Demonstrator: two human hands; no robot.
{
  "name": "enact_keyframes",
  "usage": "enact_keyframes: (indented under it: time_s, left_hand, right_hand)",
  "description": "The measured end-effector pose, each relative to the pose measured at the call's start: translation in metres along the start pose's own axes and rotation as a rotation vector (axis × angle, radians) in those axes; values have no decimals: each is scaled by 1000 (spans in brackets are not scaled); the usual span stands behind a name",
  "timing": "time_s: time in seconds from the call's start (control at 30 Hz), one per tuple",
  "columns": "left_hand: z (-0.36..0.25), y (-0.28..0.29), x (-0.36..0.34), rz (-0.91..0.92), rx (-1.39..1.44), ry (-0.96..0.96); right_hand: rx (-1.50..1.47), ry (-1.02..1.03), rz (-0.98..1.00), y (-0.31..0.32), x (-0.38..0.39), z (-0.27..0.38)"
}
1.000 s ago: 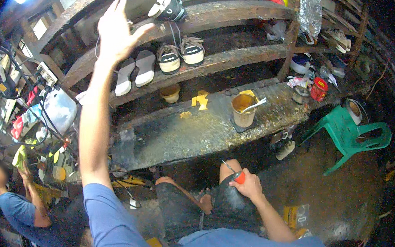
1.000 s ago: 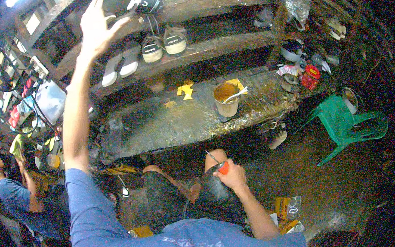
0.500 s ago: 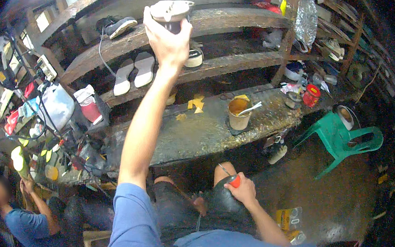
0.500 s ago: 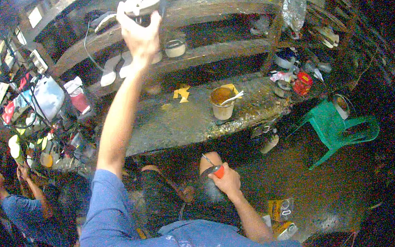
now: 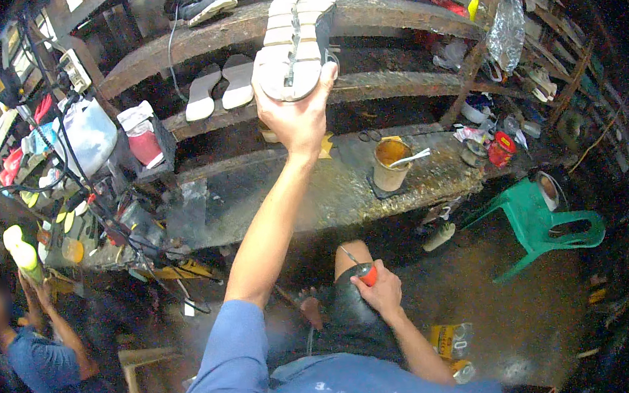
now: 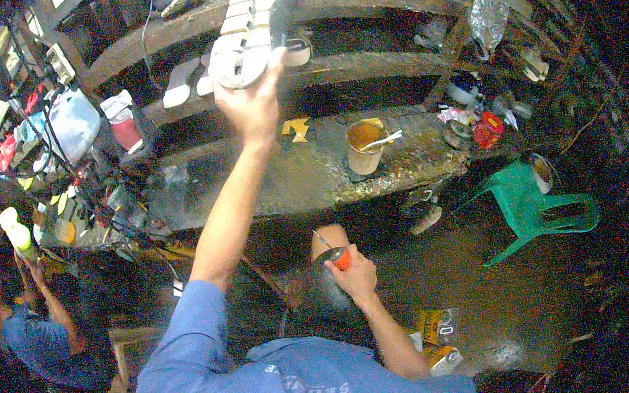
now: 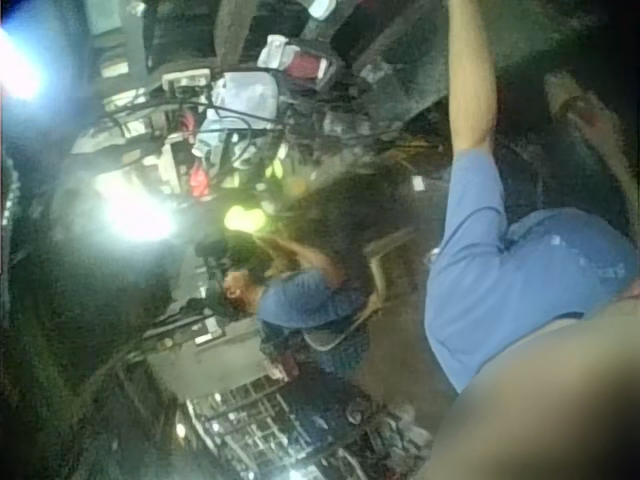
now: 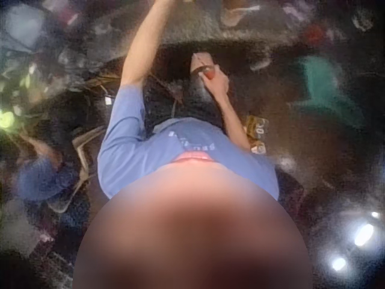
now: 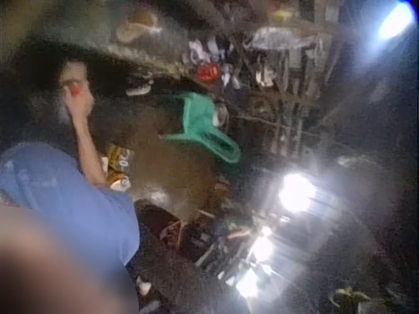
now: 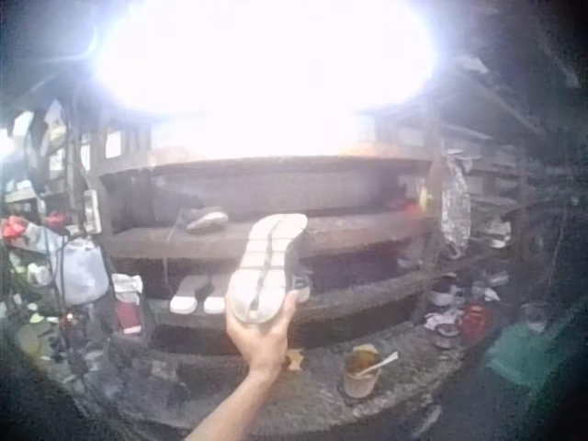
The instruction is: The person sits on the floor and uses a red-handled tool to scrape and clean the sole of a sneaker. They repeatedly rotate the shoe to access different areas of the sole and continue scraping along the tread and edges throughout the clip.
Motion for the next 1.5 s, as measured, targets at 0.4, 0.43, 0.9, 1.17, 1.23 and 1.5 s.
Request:
enact_keyframes:
  time_s: [0.4, 0.43, 0.9, 1.17, 1.23, 1.5]
  left_hand:
    - [-135, 190, 125, 386, -788, -278]
    - [-142, 204, 136, 387, -811, -232]
    - [-209, 264, 147, 772, -739, 259]
    - [-175, 259, 200, 970, -798, 500]
    - [-164, 261, 209, 976, -823, 503]
    - [-151, 270, 227, 951, -856, 522]
  right_hand:
    - [-654, -46, 617, 5, -5, -41]
    - [-632, -127, 625, 6, -4, -47]
    - [-788, 128, 367, 80, -36, 93]
    - [-381, 311, 780, 32, 63, 190]
    - [-381, 265, 770, 24, 69, 191]
    - [-180, 123, 806, -10, 84, 169]
Point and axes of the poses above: each hand's wrist, its own x-axis away from the middle knuckle, its own y-axis out of the back of the hand, z = x × y, the point moved 9 cm from there along -x, towards the middle knuckle, and after that the axes turned 4 degrees about -y, right-handed, at the moved point
